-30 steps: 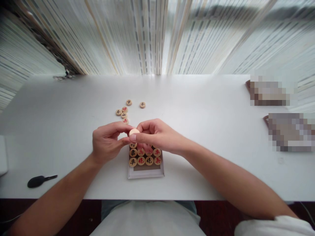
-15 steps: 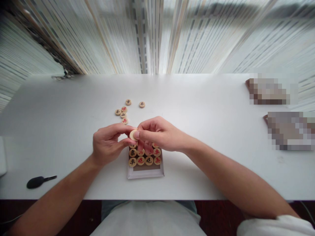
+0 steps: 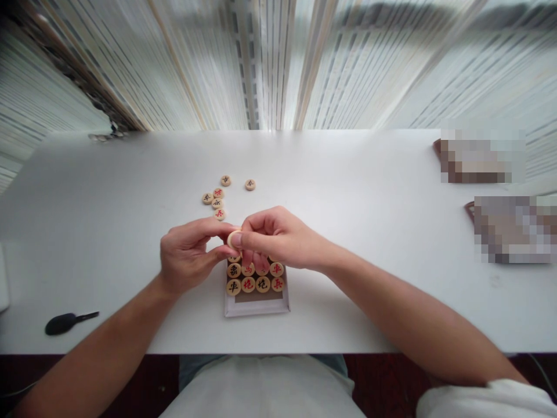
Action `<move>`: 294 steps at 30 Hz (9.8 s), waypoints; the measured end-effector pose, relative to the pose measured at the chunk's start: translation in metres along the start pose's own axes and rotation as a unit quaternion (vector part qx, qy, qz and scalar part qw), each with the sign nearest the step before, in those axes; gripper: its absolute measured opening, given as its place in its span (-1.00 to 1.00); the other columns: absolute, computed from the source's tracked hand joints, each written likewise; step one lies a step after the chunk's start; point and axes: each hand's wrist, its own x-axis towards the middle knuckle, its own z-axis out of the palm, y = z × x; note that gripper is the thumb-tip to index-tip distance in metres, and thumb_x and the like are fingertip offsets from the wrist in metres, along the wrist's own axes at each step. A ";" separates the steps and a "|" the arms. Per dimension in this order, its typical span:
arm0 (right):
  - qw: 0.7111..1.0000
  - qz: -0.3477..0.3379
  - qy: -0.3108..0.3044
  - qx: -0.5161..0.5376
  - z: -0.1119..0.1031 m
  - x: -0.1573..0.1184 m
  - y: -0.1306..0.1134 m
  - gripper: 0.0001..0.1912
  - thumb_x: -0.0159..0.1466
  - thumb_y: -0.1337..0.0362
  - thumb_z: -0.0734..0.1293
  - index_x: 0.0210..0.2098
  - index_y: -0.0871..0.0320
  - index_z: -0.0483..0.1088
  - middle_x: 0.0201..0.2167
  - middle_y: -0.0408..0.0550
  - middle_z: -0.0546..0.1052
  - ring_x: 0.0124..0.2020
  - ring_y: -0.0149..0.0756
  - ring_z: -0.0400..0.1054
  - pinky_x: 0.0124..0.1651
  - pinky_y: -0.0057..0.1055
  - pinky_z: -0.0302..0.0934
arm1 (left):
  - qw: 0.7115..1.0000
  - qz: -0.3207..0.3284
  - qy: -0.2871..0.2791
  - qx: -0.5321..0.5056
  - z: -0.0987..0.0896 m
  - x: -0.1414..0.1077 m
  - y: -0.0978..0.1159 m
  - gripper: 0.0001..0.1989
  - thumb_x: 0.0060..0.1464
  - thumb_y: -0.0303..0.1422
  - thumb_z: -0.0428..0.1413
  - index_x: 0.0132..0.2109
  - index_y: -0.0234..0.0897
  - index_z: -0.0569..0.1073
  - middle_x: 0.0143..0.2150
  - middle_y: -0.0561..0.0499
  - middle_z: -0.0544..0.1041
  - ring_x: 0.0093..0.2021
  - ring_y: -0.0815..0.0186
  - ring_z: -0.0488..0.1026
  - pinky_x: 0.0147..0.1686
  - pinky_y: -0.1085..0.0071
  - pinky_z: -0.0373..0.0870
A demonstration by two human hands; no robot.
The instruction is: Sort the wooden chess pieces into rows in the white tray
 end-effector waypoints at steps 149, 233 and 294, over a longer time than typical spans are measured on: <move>0.887 -0.145 0.336 -0.282 -0.059 0.028 0.060 -0.72 0.31 0.11 0.41 -0.29 0.23 0.61 -0.45 -0.04 0.60 -0.45 -0.33 0.38 -0.38 -0.38 0.21 | 0.953 -0.021 0.093 0.286 -0.034 0.010 -0.031 -0.89 0.24 -0.43 0.26 -0.16 -0.29 0.71 -0.29 -0.04 0.74 -0.33 0.29 0.65 -0.24 0.38 0.57; 0.878 -0.168 0.165 -0.417 -0.061 0.020 0.048 -0.59 0.15 0.33 0.46 0.01 0.14 0.64 -0.11 0.02 0.56 -0.44 -0.39 0.33 -0.34 -0.37 0.29 | 0.913 -0.136 0.017 0.384 -0.039 0.012 -0.028 -0.92 0.19 -0.34 0.28 -0.25 -0.22 0.67 -0.29 0.01 0.71 -0.44 0.32 0.52 -0.31 0.36 0.48; 0.980 -0.102 0.171 0.014 -0.001 0.010 0.026 -0.65 0.11 0.08 0.68 -0.30 0.21 0.68 -0.41 -0.04 0.69 -0.41 -0.30 0.60 -0.25 -0.34 0.57 | 0.978 -0.207 0.013 0.008 0.001 0.006 0.004 -0.88 0.22 -0.33 0.32 -0.18 -0.29 0.73 -0.28 -0.06 0.74 -0.33 0.29 0.66 -0.32 0.43 0.61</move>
